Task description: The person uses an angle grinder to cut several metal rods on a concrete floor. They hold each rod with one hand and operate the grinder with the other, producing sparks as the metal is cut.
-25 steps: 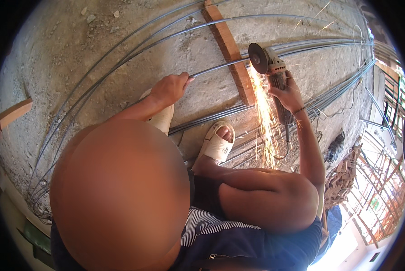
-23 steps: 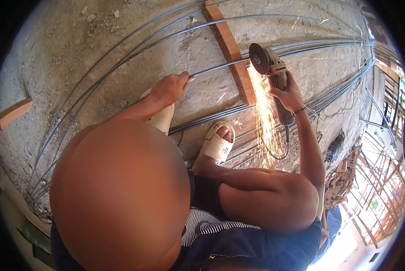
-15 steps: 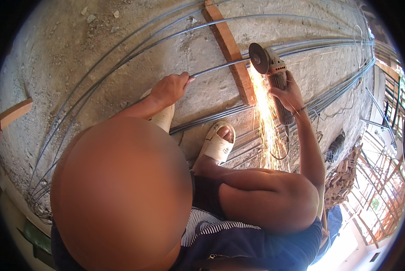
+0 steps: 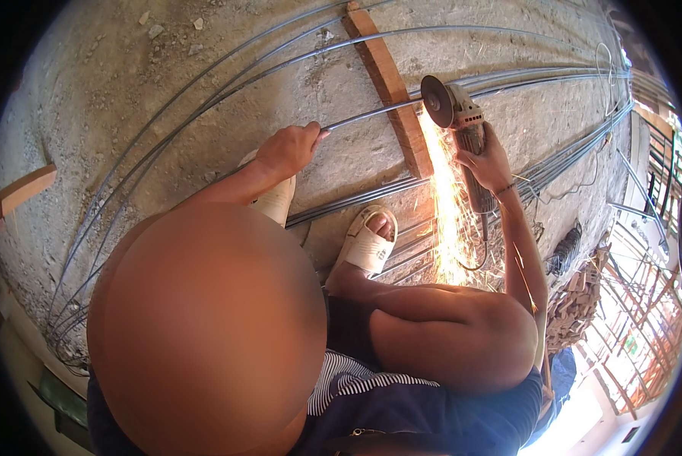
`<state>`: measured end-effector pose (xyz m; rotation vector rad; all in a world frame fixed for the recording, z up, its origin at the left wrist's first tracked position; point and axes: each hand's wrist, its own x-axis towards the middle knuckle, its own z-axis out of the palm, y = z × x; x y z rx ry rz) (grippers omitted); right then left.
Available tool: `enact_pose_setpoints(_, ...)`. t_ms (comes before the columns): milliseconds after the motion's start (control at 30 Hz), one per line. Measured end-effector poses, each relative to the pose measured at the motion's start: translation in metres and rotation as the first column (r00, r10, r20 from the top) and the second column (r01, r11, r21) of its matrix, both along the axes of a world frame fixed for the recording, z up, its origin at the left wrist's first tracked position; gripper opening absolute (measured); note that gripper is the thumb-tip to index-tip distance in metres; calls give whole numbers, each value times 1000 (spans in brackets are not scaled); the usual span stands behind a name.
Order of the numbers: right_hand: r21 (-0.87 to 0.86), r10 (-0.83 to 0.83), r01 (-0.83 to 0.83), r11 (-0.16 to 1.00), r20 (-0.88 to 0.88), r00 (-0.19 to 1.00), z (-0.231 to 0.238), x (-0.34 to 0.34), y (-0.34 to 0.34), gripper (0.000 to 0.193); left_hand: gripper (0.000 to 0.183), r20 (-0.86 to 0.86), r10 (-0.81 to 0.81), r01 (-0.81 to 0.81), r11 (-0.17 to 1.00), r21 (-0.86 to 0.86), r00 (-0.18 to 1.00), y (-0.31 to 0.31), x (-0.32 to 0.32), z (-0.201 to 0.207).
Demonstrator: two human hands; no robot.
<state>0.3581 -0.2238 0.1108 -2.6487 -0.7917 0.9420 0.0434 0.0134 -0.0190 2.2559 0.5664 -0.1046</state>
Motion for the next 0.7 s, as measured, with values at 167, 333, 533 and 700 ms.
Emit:
enact_pose_setpoints(167,-44,41,-40,998,27,999,-8,2,-11,94,36,-16,2,-2,1000,-7,1000,-1,0,-2)
enact_pose_setpoints(333,153,-193,228,962,-214,958,-13,2,-42,85,39,-12,0,0,1000,8,1000,-1,0,-5)
enact_pose_setpoints(533,302,-374,495,815,-377,847,13,5,-76,59,36,32,-27,29,996,-87,999,-12,-5,8)
enact_pose_setpoints(700,359,-442,635,684,-489,752,30,11,-98,54,32,7,-57,58,987,-152,998,-16,-7,28)
